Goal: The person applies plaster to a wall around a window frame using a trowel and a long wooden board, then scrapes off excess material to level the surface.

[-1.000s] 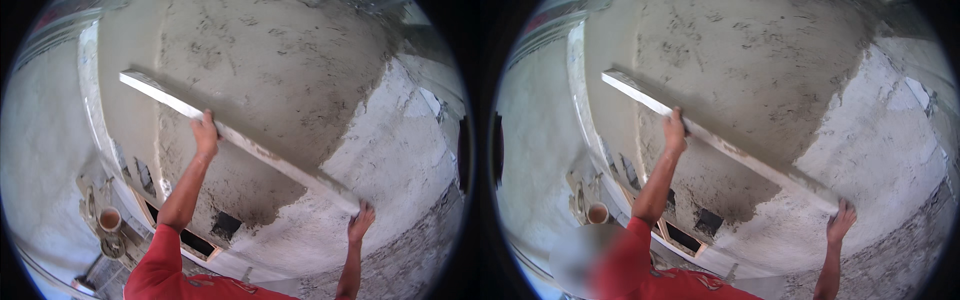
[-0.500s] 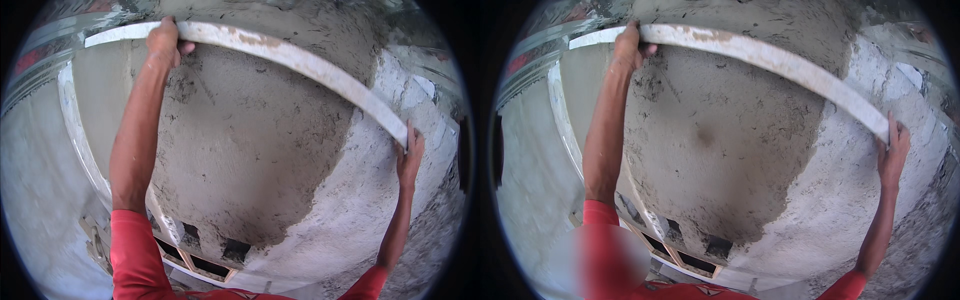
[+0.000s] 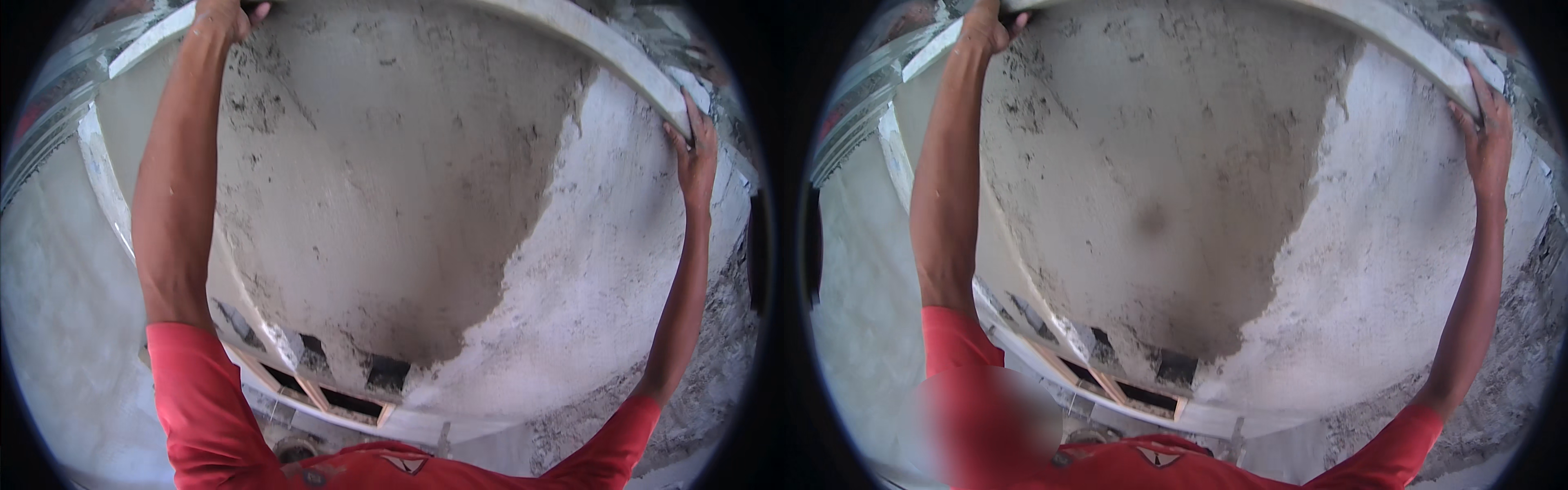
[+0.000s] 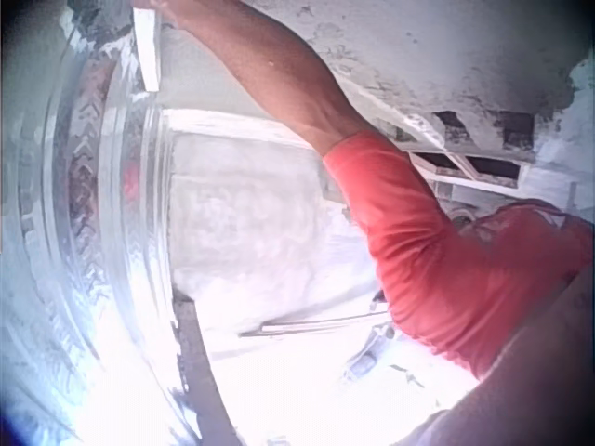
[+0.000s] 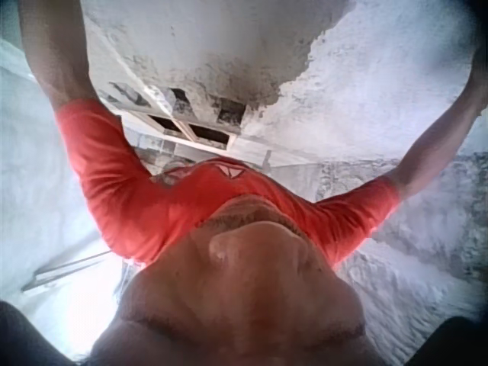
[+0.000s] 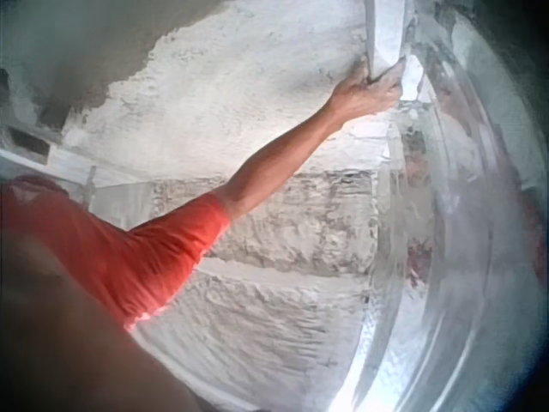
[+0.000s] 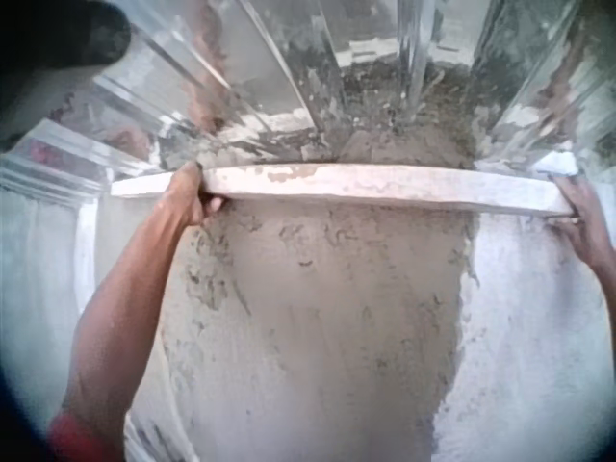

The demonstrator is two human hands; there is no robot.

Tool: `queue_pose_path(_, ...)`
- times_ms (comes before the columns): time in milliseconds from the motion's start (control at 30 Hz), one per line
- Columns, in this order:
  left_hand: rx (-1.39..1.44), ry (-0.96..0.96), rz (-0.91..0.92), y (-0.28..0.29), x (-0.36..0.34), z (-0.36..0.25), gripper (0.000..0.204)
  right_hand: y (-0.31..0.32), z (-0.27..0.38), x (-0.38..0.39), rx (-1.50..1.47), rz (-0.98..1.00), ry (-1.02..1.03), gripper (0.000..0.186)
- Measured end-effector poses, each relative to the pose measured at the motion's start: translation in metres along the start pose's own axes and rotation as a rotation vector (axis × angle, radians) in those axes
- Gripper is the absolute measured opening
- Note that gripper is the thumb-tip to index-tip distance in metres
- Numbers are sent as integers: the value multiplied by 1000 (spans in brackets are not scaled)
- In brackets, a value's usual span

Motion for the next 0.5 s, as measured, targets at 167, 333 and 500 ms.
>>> queue_pose_path(167, -9, 29, -107, -8, 41, -13, 35, 10, -10, 8, 5, -83, 35, 55)
queue_pose_path(333, -151, 179, -122, 51, 73, 71, 38, -12, 28, 70, 0, 107, 140, 55)
queue_pose_path(500, -152, 272, -118, 93, 128, 96, 41, 2, 38, 136, 12, 186, 136, 59)
Point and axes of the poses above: each hand's wrist, its own x-axis away from the middle knuckle, its own y-axis out of the back of the hand, z = x × y, the point moved 8 cm from there along -x, towards the middle knuckle, and after that the axes turned 8 degrees about x, right-handed, at the moved point
